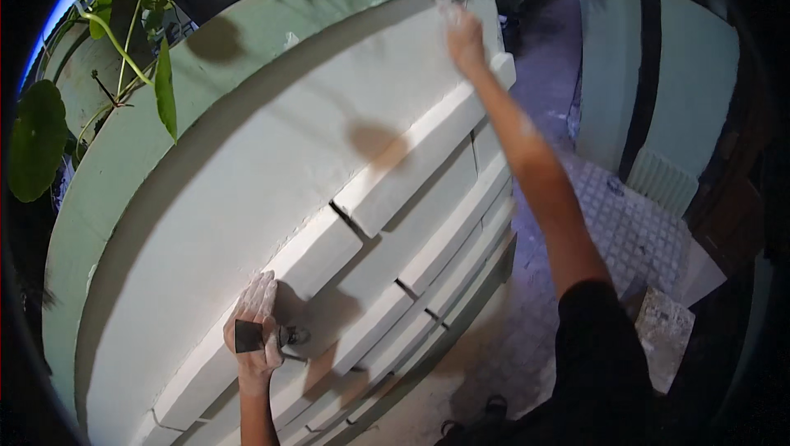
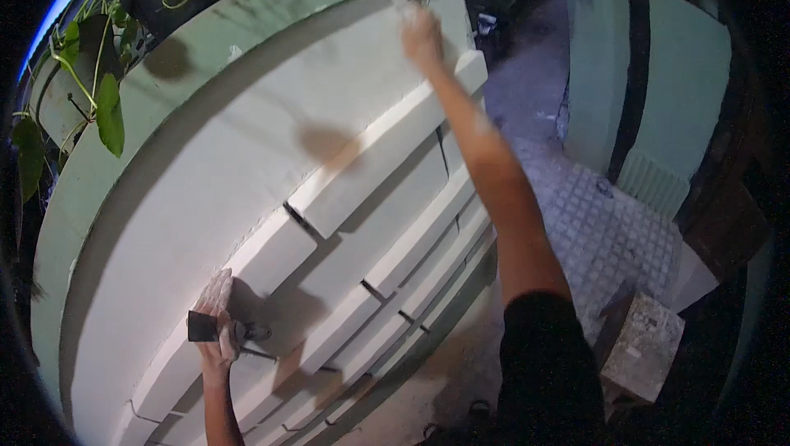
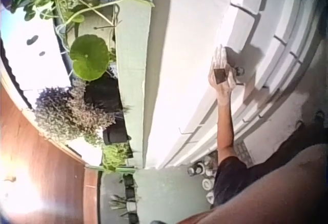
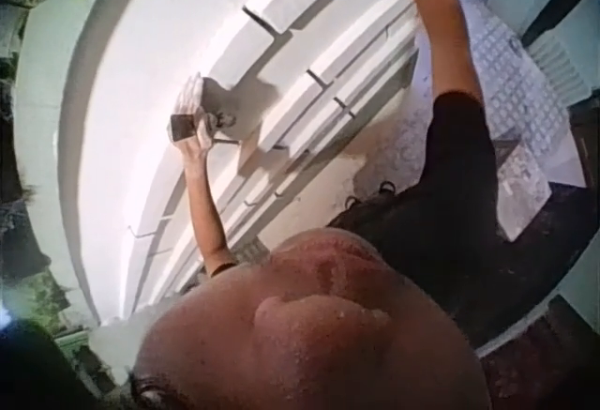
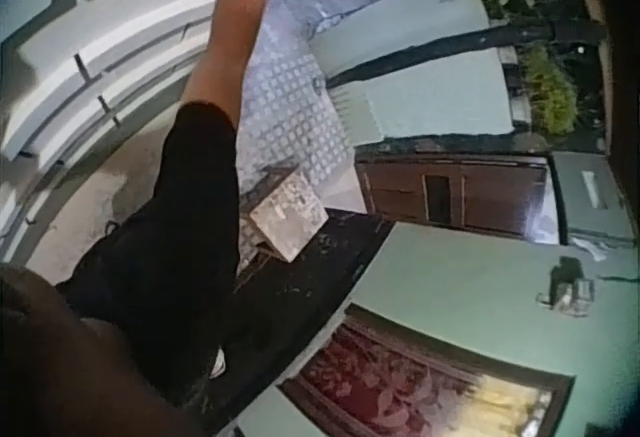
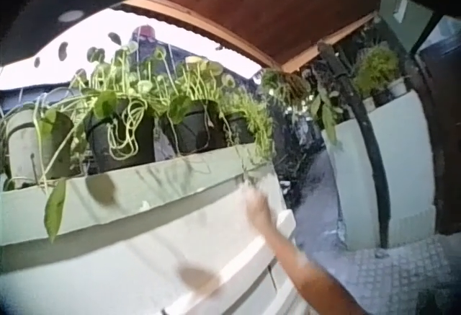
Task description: Applying white putty or plaster to a grooved concrete wall using a metal scraper.
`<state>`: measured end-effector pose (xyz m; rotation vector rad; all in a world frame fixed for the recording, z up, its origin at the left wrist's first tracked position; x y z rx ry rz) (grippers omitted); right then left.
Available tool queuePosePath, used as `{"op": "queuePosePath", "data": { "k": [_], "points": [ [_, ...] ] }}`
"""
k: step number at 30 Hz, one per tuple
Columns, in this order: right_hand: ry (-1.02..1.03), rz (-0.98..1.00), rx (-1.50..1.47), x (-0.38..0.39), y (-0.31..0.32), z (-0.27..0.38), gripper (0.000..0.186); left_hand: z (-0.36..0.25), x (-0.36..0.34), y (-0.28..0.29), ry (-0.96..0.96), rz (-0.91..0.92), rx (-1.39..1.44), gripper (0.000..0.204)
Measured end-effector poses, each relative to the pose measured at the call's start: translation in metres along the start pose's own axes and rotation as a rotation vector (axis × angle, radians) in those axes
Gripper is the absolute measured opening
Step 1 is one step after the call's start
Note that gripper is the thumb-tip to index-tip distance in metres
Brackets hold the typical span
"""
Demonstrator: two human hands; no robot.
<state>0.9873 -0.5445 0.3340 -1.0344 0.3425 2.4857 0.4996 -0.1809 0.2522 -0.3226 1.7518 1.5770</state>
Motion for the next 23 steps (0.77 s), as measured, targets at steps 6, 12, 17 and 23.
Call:
{"op": "queuePosePath", "data": {
  "k": [6,12,17,23],
  "points": [
    [0.441,0.115,0.021,0.151,-0.044,0.062,0.048,-0.004,-0.010,0.009,0.004,-0.076,-0.142,0.037],
    [-0.034,-0.046,0.170,0.038,0.006,-0.004,0.025,0.021,0.025,-0.004,0.059,0.005,-0.263,0.038],
    [0.619,0.142,-0.008,0.170,-0.047,0.083,0.039,-0.001,-0.001,0.009,0.031,-0.055,-0.124,0.041],
    [0.135,0.035,0.153,0.053,-0.020,-0.023,0.033,-0.016,-0.023,0.003,0.048,0.024,-0.064,0.044]
  ]
}}
Point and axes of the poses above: each hand's wrist, its own x-axis away from the middle knuckle, its own y-axis out of the back of the hand, z = x × y, the point moved 1 cm from there along -x, towards the middle knuckle, and after that the axes turned 1 degree about -z, right-handed, at the moved point
